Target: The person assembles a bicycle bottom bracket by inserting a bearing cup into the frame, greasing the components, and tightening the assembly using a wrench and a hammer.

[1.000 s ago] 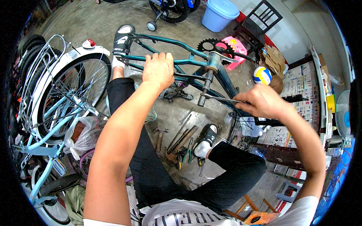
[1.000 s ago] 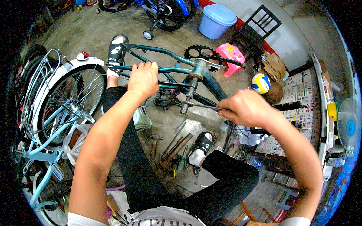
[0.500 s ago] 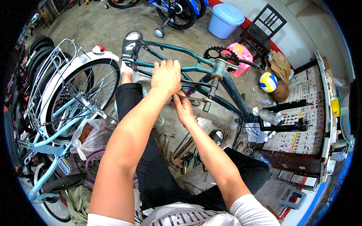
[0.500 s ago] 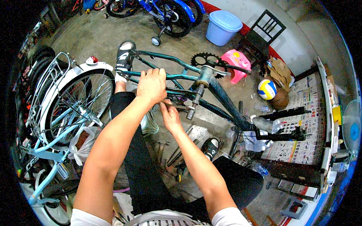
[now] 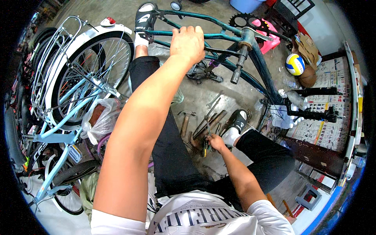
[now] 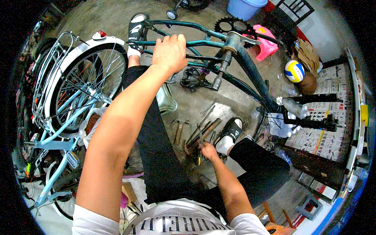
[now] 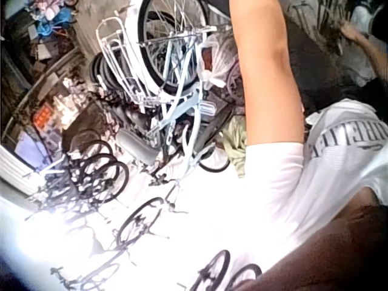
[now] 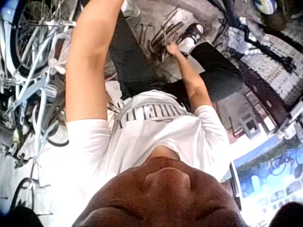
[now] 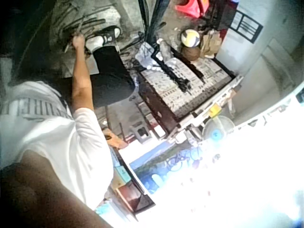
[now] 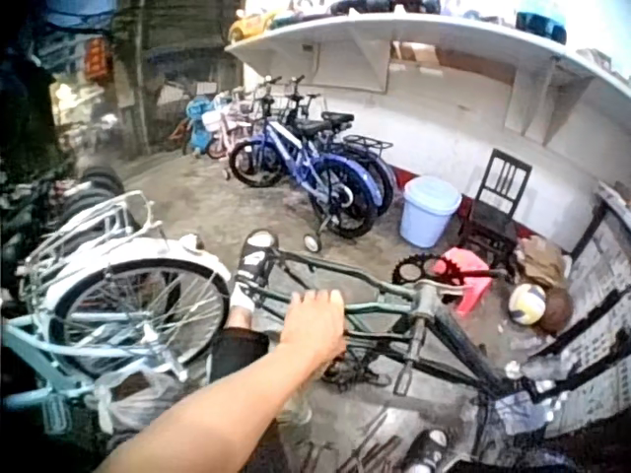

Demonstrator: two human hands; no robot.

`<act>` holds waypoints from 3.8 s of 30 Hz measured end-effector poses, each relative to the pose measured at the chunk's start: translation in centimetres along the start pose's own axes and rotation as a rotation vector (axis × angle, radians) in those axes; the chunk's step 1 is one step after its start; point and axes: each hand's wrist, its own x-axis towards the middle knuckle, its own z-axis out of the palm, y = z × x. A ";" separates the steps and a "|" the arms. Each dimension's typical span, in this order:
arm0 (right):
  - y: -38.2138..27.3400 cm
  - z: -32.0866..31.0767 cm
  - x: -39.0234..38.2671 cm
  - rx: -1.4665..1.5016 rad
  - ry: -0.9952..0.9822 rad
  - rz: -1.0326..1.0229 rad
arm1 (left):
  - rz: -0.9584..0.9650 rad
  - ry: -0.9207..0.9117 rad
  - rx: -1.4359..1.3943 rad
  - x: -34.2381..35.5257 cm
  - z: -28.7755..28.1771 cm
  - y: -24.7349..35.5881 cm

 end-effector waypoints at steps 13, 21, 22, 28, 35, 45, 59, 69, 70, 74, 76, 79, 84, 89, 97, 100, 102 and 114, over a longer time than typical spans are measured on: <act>-15.7 -17.2 -7.7 0.593 0.492 -0.339 | -0.012 -0.019 0.019 -0.3 -0.8 0.7; -27.5 -37.9 -13.0 -0.587 1.033 -0.940 | 0.015 -0.142 -0.050 0.2 -1.9 0.4; -29.7 -39.7 -12.3 -0.643 1.086 -1.017 | 0.006 -0.137 -0.047 0.2 -2.0 0.2; -34.2 -49.6 -5.0 -0.806 0.820 -0.697 | -0.009 -0.061 -0.098 -0.2 -1.7 1.3; -34.7 -45.6 -4.7 -0.606 0.763 -0.606 | 0.067 0.119 -0.264 -2.4 -2.5 1.0; -31.7 -47.8 -2.4 -0.301 0.734 -1.125 | -0.060 0.019 -1.222 7.8 -7.4 11.4; -32.4 -47.4 -4.1 -0.161 0.571 -0.921 | 0.217 0.646 -1.586 7.9 -16.1 9.5; -31.3 -46.9 -3.6 -0.398 0.642 -0.771 | 0.404 -0.201 -0.088 -3.6 -14.6 0.9; -31.3 -46.8 -3.5 -0.402 0.650 -0.782 | 0.486 -0.216 -0.039 -3.7 -15.2 1.2; -32.1 -46.4 -4.0 -0.421 0.677 -0.786 | 0.676 -0.122 0.188 -1.8 -15.5 2.6; -32.6 -46.7 -4.5 -0.445 0.676 -0.769 | 0.714 -0.183 0.287 -0.6 -16.3 4.8; -32.9 -47.2 -4.7 -0.517 0.664 -0.764 | 0.789 -0.213 0.352 0.3 -17.6 7.6; -32.9 -48.1 -2.9 -0.489 0.614 -0.740 | 0.876 -0.203 0.402 1.0 -18.4 9.5; -35.7 -49.2 -2.8 -0.830 0.496 -0.372 | 0.794 -0.320 0.674 1.6 -18.9 8.3; -38.1 -50.3 -2.2 -0.739 0.148 -0.225 | 0.685 -0.695 0.707 4.7 -21.7 8.5; -38.5 -50.5 -1.6 -0.768 0.166 -0.312 | 0.616 -0.696 0.591 5.0 -21.2 7.5; -38.3 -50.3 -1.5 -0.848 0.194 -0.432 | 0.613 -0.685 0.524 4.5 -21.2 6.5; -37.5 -50.0 -1.4 -0.996 0.434 -0.683 | 0.737 -0.576 0.511 5.2 -20.5 4.8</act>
